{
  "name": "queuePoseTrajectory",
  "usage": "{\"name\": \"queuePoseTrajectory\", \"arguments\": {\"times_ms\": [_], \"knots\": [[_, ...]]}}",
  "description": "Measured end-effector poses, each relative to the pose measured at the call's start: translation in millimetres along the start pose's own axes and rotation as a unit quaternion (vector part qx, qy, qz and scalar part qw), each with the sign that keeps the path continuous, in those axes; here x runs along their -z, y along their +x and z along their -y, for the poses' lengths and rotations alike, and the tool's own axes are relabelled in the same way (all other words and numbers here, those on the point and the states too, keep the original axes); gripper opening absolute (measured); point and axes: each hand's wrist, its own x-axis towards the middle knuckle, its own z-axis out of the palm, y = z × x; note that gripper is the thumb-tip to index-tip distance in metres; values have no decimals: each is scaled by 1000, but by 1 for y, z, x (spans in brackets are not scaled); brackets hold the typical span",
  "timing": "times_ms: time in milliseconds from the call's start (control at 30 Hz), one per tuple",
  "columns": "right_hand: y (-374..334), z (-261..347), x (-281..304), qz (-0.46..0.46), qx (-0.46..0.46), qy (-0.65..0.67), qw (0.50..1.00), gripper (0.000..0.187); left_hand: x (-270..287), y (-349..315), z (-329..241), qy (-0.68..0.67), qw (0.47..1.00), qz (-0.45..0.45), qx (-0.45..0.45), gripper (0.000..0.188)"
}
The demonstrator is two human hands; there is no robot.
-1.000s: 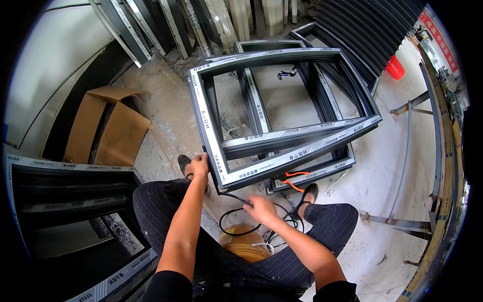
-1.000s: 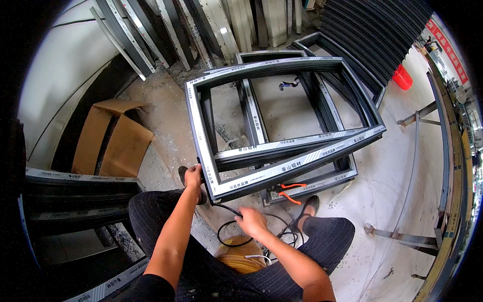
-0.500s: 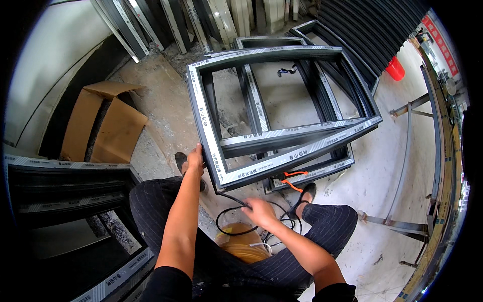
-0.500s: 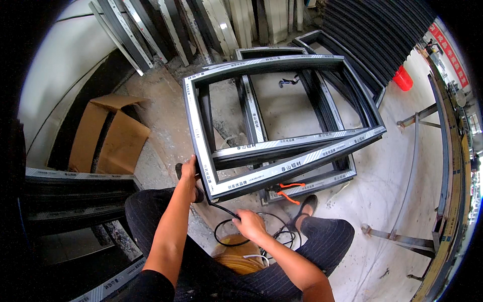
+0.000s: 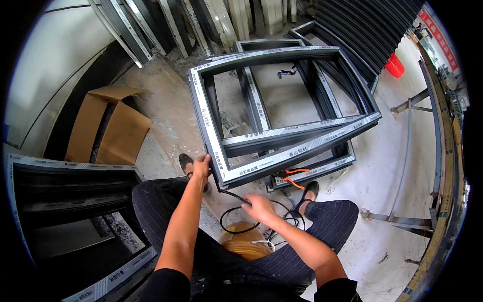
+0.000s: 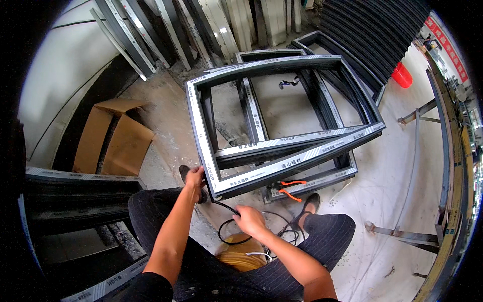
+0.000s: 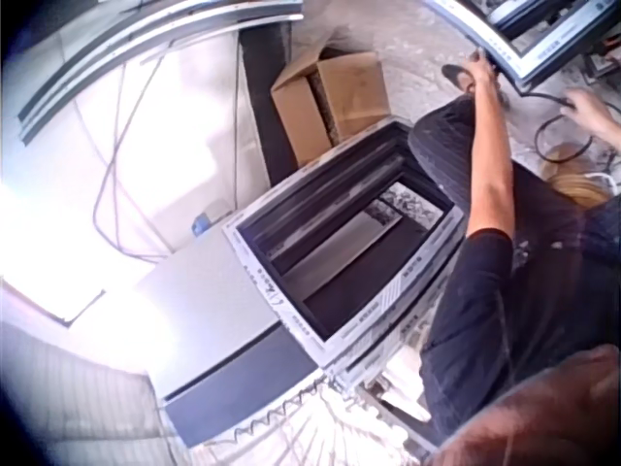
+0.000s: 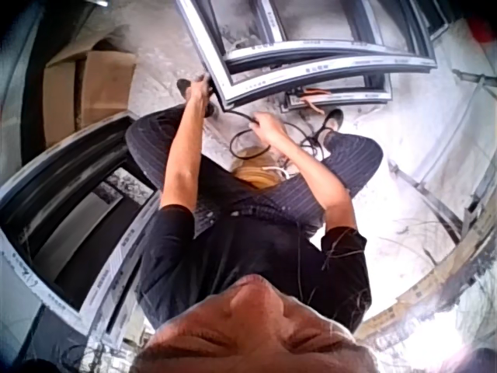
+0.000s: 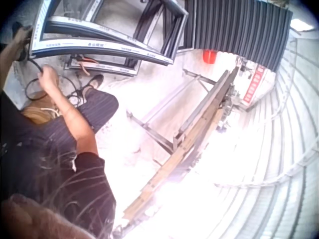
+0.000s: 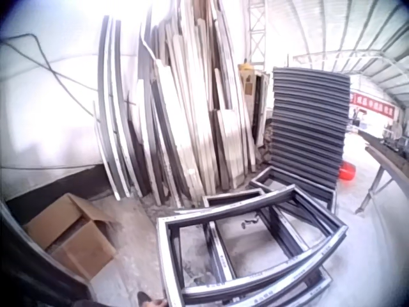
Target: The person sits on the floor and assembles a metal window frame by inserting a black rubber seal into the grooves of the frame. They use pliers to secure the seal and adjust the frame's position as needed.
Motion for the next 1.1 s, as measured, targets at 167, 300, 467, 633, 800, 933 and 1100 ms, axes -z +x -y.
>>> {"name": "queuePoseTrajectory", "arguments": {"times_ms": [167,300,467,633,800,933,1100], "knots": [[-2,4,-2,11,14,-15,1000,26,3,4,5,-14,999,-12,39,27],[-6,1,-1,18,12,-26,999,28,2,-2,3,-63,995,-1,83,32],[-12,8,2,-1,28,-31,999,26,13,22,11,-84,995,23,49,38],[-13,4,0,-11,28,-32,999,23,10,25,11,62,997,-27,34,38],[-2,-20,10,-55,18,-9,998,25,-9,-38,1,37,992,37,111,35],[11,-4,4,-92,43,-31,994,21,42,-22,50,-6,985,144,98,27],[18,-11,7,-132,61,-81,986,20,27,-53,53,86,989,96,77,21]]}}
